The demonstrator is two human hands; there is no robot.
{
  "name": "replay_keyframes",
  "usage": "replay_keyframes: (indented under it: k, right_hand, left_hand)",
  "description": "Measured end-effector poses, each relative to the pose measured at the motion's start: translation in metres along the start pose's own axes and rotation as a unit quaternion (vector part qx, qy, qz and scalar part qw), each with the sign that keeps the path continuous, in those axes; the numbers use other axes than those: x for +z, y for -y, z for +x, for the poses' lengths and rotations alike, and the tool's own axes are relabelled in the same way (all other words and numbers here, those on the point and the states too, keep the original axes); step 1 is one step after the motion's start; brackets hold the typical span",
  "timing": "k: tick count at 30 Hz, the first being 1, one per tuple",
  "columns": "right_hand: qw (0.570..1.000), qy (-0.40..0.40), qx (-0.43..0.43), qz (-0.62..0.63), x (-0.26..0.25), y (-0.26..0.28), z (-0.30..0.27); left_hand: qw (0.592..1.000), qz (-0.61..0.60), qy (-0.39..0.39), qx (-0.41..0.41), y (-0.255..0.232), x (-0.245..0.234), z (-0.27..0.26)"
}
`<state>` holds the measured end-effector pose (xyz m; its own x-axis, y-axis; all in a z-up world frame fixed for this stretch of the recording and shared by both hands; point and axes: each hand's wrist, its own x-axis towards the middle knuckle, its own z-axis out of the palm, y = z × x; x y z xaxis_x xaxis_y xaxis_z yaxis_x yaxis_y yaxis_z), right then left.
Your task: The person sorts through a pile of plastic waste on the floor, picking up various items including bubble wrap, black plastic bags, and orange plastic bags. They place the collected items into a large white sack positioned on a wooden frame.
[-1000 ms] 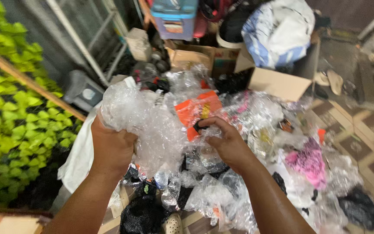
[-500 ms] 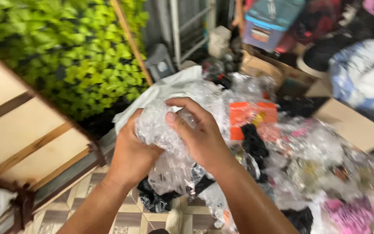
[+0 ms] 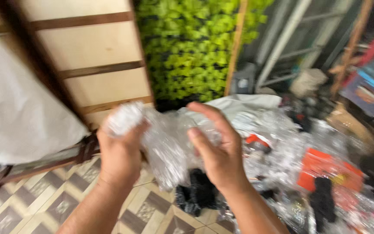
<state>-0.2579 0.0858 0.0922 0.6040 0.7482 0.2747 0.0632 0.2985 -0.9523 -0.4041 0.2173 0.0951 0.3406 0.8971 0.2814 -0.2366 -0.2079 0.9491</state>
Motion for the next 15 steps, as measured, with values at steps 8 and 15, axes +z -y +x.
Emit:
replay_keyframes:
  k: [8,15]
  right_hand:
    - [0.966,0.243,-0.088,0.006,0.200,-0.025,0.011]
    - [0.970,0.244,0.006,0.008,0.335,-0.011,0.033]
  left_hand:
    - [0.969,-0.145,-0.174,-0.098,-0.057,-0.164,0.054]
    - [0.987,-0.134,-0.079,-0.032,-0.070,-0.272,0.055]
